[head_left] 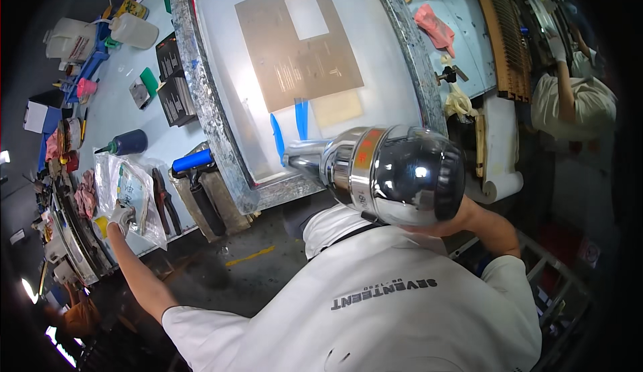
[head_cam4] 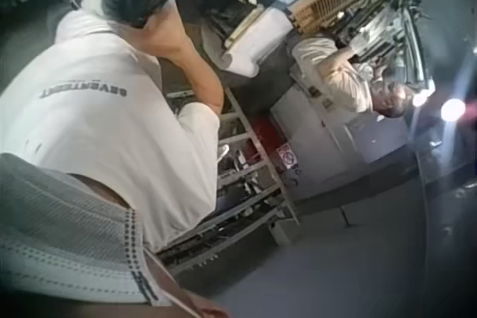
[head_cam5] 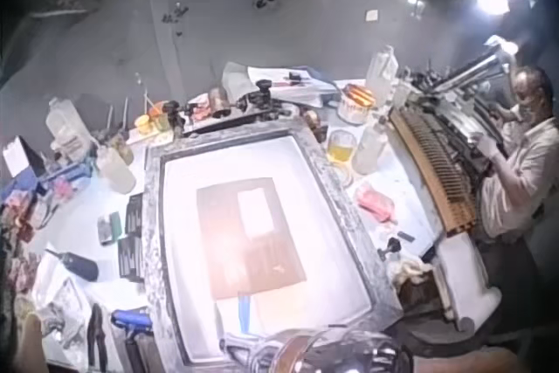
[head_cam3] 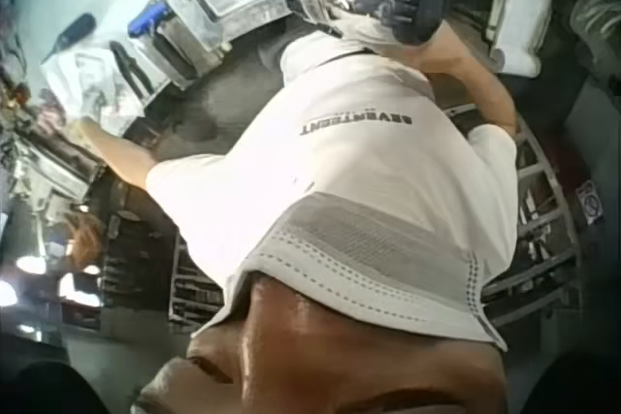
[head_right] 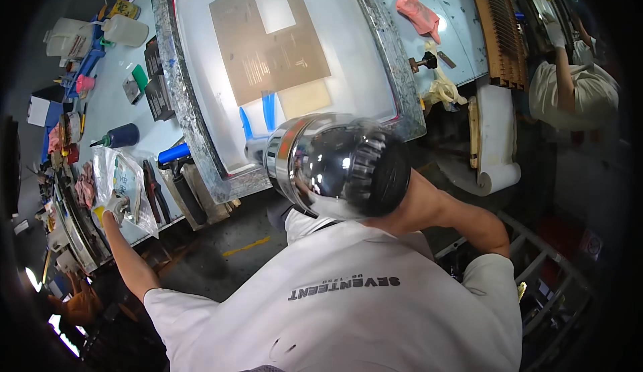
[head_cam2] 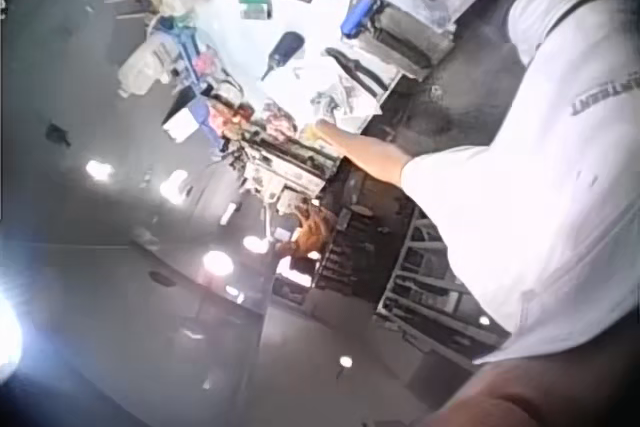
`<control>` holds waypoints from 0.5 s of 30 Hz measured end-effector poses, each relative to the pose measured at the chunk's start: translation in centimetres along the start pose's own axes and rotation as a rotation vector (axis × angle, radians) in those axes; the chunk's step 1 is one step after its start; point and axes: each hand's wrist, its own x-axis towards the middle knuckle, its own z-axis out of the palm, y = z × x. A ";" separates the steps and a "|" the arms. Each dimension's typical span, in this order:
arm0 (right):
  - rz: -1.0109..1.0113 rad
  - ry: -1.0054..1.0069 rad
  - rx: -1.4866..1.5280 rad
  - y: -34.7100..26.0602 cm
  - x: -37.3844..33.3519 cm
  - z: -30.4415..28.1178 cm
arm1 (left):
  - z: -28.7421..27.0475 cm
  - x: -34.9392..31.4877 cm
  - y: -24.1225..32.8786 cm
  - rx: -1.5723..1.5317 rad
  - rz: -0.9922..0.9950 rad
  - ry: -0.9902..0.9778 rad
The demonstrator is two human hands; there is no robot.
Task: The person uses a wooden stick to spread blue ink across a screen printing frame. They then use a heat gun to dry the ink on the screen.
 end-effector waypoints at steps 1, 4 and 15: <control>0.019 -0.020 0.027 0.0 -0.1 -0.1 | 0.1 0.0 -0.2 -0.001 -0.005 -0.003; 0.254 0.002 0.139 -0.6 -0.1 0.1 | -0.1 0.2 0.4 0.010 0.002 -0.004; 0.318 -0.121 -0.089 0.6 -0.2 0.2 | -0.6 1.6 -1.1 -0.073 0.024 0.018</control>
